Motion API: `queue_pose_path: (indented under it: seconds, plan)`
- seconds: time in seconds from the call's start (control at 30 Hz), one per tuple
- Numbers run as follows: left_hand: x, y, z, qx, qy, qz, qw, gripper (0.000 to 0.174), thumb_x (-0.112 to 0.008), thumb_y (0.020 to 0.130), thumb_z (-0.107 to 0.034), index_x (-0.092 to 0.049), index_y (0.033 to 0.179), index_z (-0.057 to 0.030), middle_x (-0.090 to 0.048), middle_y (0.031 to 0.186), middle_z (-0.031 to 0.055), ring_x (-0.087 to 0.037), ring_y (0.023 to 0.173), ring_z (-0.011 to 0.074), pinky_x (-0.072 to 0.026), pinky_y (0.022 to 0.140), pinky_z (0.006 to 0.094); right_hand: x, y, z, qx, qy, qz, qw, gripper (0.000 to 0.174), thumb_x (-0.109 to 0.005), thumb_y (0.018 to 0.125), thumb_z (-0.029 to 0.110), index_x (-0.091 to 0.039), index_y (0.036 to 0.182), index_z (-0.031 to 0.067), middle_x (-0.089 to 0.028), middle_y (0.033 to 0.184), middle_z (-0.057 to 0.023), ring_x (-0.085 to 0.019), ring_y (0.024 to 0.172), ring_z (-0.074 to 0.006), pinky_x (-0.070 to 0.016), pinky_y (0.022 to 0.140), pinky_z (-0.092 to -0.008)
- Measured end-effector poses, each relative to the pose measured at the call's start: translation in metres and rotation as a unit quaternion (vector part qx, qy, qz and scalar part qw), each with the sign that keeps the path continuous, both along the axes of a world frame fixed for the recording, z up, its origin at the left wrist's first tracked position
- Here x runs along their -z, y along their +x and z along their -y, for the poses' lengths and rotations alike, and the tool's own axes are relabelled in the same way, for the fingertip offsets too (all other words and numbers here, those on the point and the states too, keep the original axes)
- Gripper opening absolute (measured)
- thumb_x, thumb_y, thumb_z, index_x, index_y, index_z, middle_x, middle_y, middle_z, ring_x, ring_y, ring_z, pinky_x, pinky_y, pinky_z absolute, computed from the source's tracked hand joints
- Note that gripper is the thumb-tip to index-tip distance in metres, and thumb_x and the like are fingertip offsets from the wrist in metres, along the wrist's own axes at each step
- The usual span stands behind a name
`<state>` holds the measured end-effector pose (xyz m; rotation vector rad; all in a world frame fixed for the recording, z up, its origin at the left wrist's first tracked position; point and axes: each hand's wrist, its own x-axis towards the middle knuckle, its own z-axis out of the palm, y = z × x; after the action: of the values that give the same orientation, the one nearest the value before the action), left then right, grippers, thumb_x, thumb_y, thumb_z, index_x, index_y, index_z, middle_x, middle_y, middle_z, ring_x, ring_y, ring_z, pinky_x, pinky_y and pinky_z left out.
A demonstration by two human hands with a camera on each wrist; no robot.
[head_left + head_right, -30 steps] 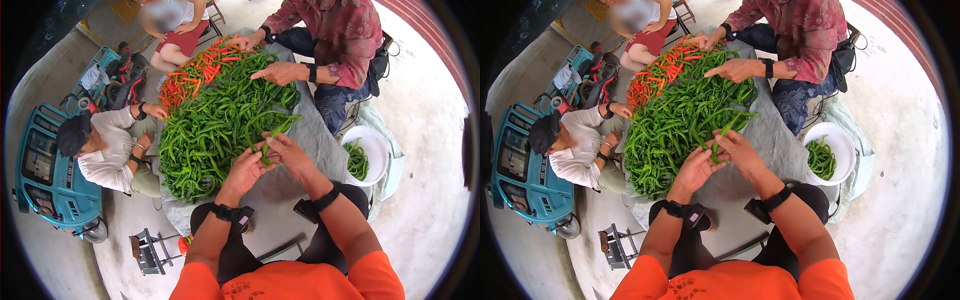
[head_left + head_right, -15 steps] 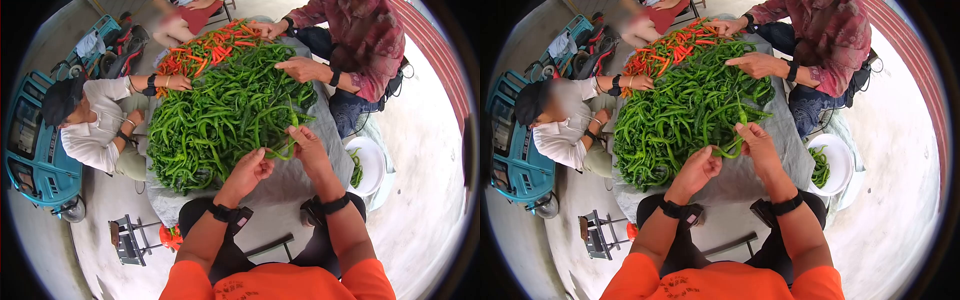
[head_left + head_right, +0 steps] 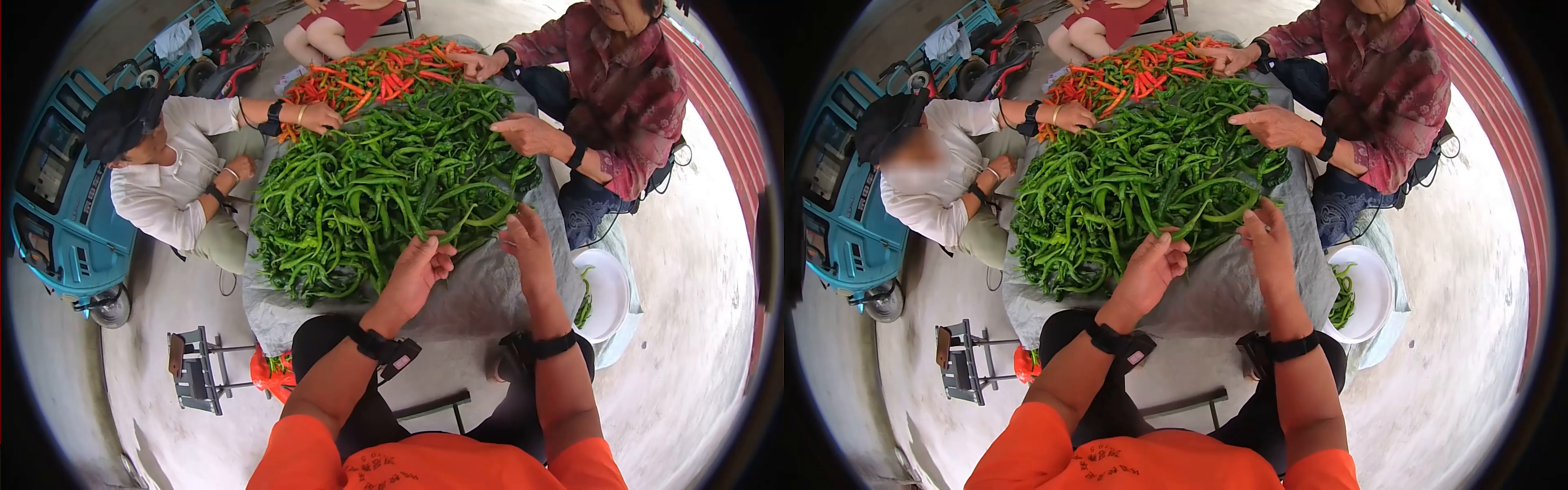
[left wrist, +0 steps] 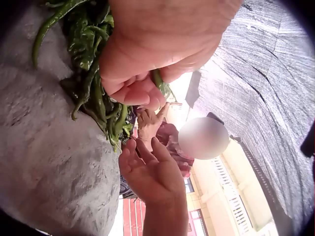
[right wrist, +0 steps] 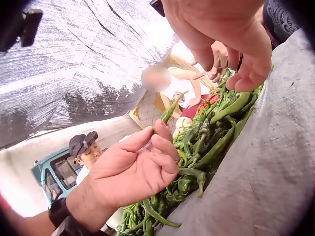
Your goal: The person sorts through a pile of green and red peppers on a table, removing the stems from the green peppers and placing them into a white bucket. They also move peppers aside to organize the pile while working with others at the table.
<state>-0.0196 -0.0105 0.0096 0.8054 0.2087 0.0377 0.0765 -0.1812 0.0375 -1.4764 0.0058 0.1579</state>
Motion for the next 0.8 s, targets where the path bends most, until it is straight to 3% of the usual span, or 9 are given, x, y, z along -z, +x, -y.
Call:
queue_pose_path:
  seconds: [0.1, 0.2, 0.33, 0.53, 0.63, 0.7, 0.8]
  plan:
    - [0.005, 0.001, 0.002, 0.002, 0.071, -0.010, 0.997, 0.023, -0.047, 0.098, -0.025, -0.053, 0.114, -0.0100, -0.063, 0.094, 0.0047, -0.055, 0.078, 0.0120, -0.0432, 0.071, 0.0258, 0.001, 0.000, 0.011, -0.121, -0.071, -0.034, 0.989, 0.044, -0.059, 0.091, 0.034, -0.051, 0.123, 0.0048, -0.056, 0.100, -0.0002, -0.054, 0.076, -0.0070, -0.0433, 0.066, -0.0221]
    - [0.004, 0.000, 0.006, 0.050, 0.095, -0.004, 0.994, 0.024, -0.047, 0.098, -0.025, -0.052, 0.115, -0.0101, -0.063, 0.095, 0.0048, -0.056, 0.080, 0.0116, -0.0435, 0.071, 0.0260, -0.010, -0.017, 0.000, -0.209, 0.027, -0.128, 0.969, 0.044, -0.059, 0.091, 0.034, -0.052, 0.122, 0.0050, -0.057, 0.103, 0.0003, -0.054, 0.075, -0.0072, -0.0433, 0.066, -0.0219]
    - [0.002, -0.003, 0.013, 0.082, 0.191, -0.018, 0.978, 0.029, -0.050, 0.097, -0.024, -0.050, 0.121, -0.0084, -0.061, 0.096, 0.0043, -0.056, 0.080, 0.0105, -0.0432, 0.069, 0.0245, 0.001, -0.021, -0.008, -0.254, 0.046, -0.110, 0.960, 0.034, -0.054, 0.093, 0.035, -0.059, 0.110, 0.0060, -0.061, 0.092, -0.0002, -0.054, 0.071, -0.0086, -0.0433, 0.064, -0.0236]
    - [-0.028, -0.005, 0.010, 0.022, 0.312, -0.063, 0.948, 0.027, -0.051, 0.094, -0.015, -0.051, 0.120, -0.0081, -0.059, 0.100, 0.0036, -0.056, 0.080, 0.0110, -0.0428, 0.066, 0.0230, -0.001, -0.011, 0.002, -0.093, 0.071, -0.106, 0.987, 0.030, -0.043, 0.097, 0.034, -0.059, 0.094, 0.0080, -0.061, 0.080, -0.0004, -0.055, 0.070, -0.0099, -0.0441, 0.064, -0.0246]
    - [-0.047, 0.013, -0.003, -0.046, 0.367, -0.029, 0.929, 0.026, -0.051, 0.093, -0.013, -0.052, 0.119, -0.0083, -0.057, 0.105, 0.0037, -0.056, 0.082, 0.0108, -0.0431, 0.068, 0.0232, -0.002, -0.006, 0.012, -0.083, 0.180, -0.129, 0.972, 0.030, -0.041, 0.098, 0.032, -0.058, 0.092, 0.0080, -0.058, 0.075, -0.0003, -0.055, 0.068, -0.0110, -0.0445, 0.063, -0.0258]
    - [-0.046, 0.039, -0.021, -0.086, 0.536, -0.042, 0.839, 0.033, -0.057, 0.089, -0.016, -0.051, 0.120, -0.0068, -0.056, 0.109, 0.0079, -0.055, 0.095, 0.0173, -0.0442, 0.077, 0.0284, -0.008, -0.008, 0.017, -0.084, 0.217, -0.158, 0.960, 0.029, -0.041, 0.098, 0.030, -0.058, 0.094, 0.0073, -0.057, 0.072, 0.0000, -0.055, 0.066, -0.0112, -0.0446, 0.063, -0.0271]
    - [-0.041, 0.083, -0.045, -0.134, 0.765, -0.038, 0.629, 0.048, -0.062, 0.085, -0.025, -0.047, 0.126, -0.0058, -0.055, 0.116, 0.0136, -0.051, 0.109, 0.0278, -0.0389, 0.091, 0.0374, -0.003, -0.005, 0.028, -0.109, 0.226, -0.148, 0.957, 0.027, -0.042, 0.098, 0.028, -0.058, 0.096, 0.0064, -0.056, 0.071, 0.0001, -0.052, 0.061, -0.0109, -0.0447, 0.063, -0.0293]
